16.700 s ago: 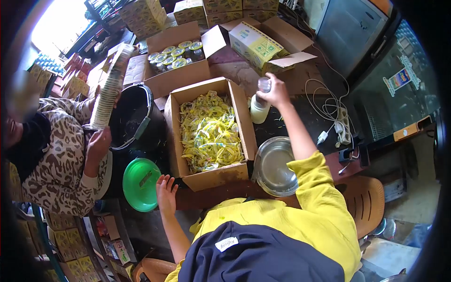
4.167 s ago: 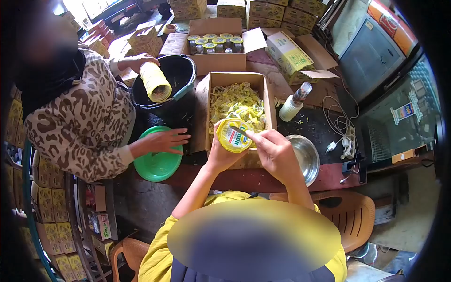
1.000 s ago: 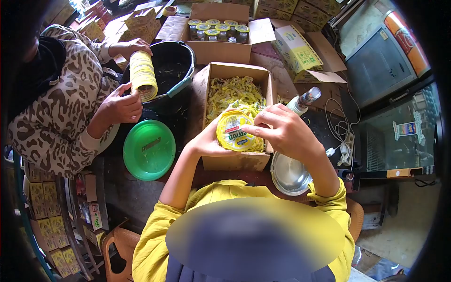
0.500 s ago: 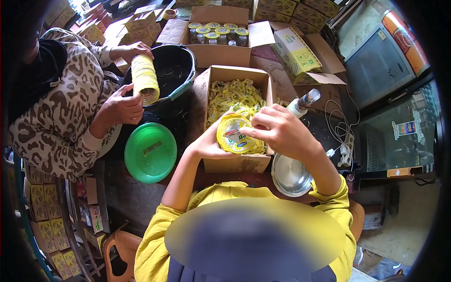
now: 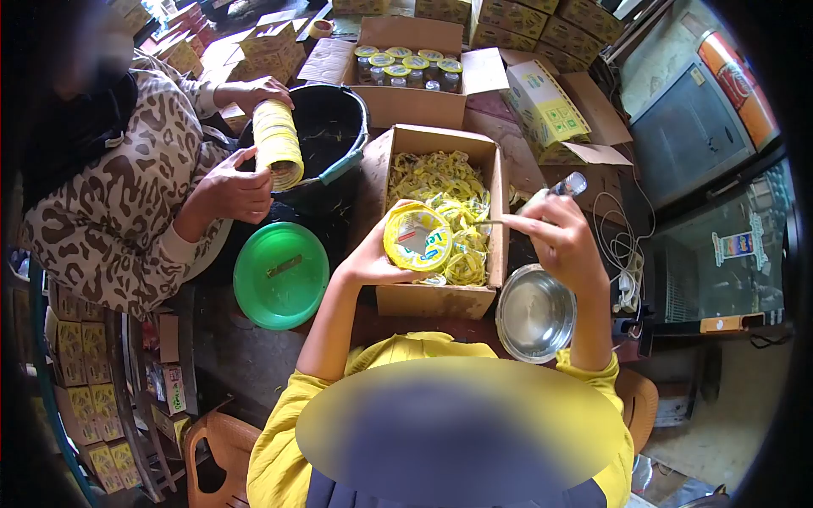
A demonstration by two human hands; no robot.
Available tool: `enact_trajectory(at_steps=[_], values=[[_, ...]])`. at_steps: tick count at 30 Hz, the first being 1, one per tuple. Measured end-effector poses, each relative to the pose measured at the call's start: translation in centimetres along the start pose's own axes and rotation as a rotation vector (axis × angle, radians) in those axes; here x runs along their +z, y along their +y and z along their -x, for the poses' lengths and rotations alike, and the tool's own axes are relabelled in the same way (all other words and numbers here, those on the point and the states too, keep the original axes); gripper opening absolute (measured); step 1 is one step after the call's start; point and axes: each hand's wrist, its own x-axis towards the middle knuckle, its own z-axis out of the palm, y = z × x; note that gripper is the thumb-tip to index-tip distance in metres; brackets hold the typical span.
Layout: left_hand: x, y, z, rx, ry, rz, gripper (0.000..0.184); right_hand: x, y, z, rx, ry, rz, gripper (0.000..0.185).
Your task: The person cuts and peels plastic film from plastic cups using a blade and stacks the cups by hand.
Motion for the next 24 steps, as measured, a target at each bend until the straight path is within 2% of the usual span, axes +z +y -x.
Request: enact_trajectory(at_steps=[3,7,11,13,17,19,21,22,24], values=[[-0.9,-1.8,0.4,0.054,0.130,-0.043,0.089,1.6,-0.2,2.4,0.151,0.128,-0.097,0.034],[-1.3,-0.9,0.4,0.029,0.299,-0.117,0.086,4.5,-1.0,5.5,0.392,0.260,-0.258,0.034],[-2.6,-0.6,-0.6,0.138,0.445,-0.322,0.069,6.5,-1.4,7.6,0.486,0.271,-0.287,0.033],[-3.3,-0.4,-1.6,0.119,0.501,-0.270,0.066,6.7,-1.9,7.8,0.531,0.259,-0.325,0.032],[-4.4,0.9,-4.9,0.229,0.589,-0.133,0.052,6.7,-2.0,7.9,0.556,0.275,-0.348,0.031],[-6.1,1.3,-6.8,0.188,0.599,-0.118,0.043,6.6,-1.8,7.9,0.561,0.283,-0.345,0.031],[-8.4,0.4,-8.7,0.080,0.671,0.133,0.032,6.5,-1.5,8.0,0.544,0.289,-0.318,0.029],[-9.0,0.1,-9.6,0.112,0.723,0.044,0.027,6.3,-1.4,8.1,0.532,0.291,-0.299,0.028],[-10.5,-0.4,-10.9,0.096,0.738,0.269,0.027,6.3,-1.1,8.3,0.506,0.312,-0.266,0.027]])
